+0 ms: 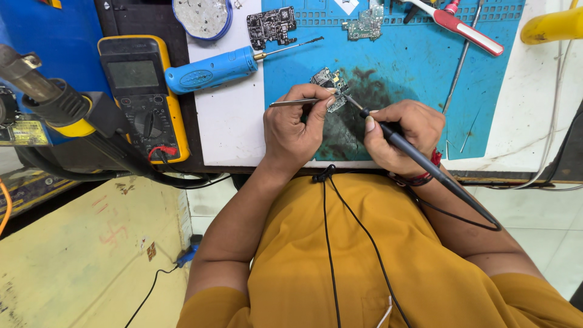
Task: The person solders and reworks components on a phone motherboard at a repair bench. They hold the board with tweezers while applying a soldering iron to its contacts, occasionally repositioning the board and reaching for flux or other tools on the mat.
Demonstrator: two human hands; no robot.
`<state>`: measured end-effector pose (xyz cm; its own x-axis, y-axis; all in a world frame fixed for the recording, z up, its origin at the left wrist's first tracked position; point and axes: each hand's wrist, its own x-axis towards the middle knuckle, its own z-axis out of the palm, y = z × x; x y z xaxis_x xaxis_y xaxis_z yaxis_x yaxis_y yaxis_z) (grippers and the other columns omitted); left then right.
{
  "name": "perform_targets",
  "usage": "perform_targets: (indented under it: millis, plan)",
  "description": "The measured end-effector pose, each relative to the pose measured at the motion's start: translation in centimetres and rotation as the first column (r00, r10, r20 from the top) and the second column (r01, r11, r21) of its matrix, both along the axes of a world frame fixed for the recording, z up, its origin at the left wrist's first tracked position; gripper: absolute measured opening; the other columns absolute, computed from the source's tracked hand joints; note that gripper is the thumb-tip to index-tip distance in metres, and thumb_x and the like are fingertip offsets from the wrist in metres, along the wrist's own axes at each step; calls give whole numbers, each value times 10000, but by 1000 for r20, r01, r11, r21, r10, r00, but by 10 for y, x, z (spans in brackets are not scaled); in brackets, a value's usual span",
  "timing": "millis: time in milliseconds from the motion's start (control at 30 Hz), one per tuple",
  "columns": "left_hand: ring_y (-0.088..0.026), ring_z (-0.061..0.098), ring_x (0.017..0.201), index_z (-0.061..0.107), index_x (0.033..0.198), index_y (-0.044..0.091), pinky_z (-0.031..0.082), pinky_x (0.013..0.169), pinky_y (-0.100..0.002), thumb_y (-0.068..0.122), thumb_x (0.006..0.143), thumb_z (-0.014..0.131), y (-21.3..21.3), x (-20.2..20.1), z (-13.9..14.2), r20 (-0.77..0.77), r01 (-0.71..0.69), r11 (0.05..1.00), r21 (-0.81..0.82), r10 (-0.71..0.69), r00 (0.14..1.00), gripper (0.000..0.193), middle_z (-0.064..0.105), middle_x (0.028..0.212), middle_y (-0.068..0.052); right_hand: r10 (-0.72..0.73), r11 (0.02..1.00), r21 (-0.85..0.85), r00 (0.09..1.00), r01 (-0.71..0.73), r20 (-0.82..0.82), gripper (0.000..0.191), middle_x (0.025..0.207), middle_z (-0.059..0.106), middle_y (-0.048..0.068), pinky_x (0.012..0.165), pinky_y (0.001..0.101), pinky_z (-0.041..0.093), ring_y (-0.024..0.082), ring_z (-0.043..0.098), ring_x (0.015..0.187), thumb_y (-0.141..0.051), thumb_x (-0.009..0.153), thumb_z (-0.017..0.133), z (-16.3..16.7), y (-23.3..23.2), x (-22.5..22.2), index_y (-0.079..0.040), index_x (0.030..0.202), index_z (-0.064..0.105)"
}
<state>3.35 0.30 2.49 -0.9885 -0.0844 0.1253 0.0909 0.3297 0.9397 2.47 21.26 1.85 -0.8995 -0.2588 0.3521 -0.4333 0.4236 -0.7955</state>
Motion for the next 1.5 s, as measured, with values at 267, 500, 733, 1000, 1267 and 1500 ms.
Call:
perform_targets:
  millis: [267,500,733,1000,1267,1500]
  plan:
    - [-120,747,781,668,1063,64,575,679,-256,55,1005,727,0,0,0,10,7,1000,-4,-7,1000,83,766,931,-54,1,1000,1,1000,-1,-1,115,823,701,131,597,304,496,247,661,644,-22,874,774,0,0,0,-9,919,669]
    - [-108,727,735,677,1060,67,553,648,-253,59,997,737,0,0,0,18,-7,1000,-15,8,1000,88,757,891,-46,-10,1000,0,1000,10,-2,118,826,701,132,600,307,498,258,661,677,-23,878,779,0,0,-1,-7,926,673]
    - [-111,728,749,675,1061,65,554,659,-252,58,1002,735,0,-1,0,15,-1,1000,3,1,1000,84,756,899,-45,-2,1000,8,1000,2,2,120,822,702,129,596,307,493,254,660,655,-16,870,782,0,0,-1,-10,919,673]
    - [-130,742,776,669,1058,56,568,682,-262,52,1004,730,0,0,1,-5,-9,1000,-4,9,1000,81,760,928,-62,6,1000,9,1000,-6,-2,117,832,703,125,606,302,499,241,665,634,-18,881,775,2,-1,-1,-14,919,665]
    - [-143,761,812,661,1058,53,585,707,-265,57,1006,728,0,0,0,-9,-10,1000,-1,10,1000,85,766,950,-67,8,1000,-12,1000,-8,0,114,817,699,124,593,299,491,245,659,651,-23,879,775,2,0,-1,-15,912,666]
    - [-139,759,818,661,1063,53,589,713,-265,53,1007,727,0,0,1,-7,-9,1000,6,9,1000,86,765,957,-68,21,1000,-11,1000,-21,-4,117,810,699,123,585,297,487,248,660,664,-25,887,777,1,1,-1,-13,903,662]
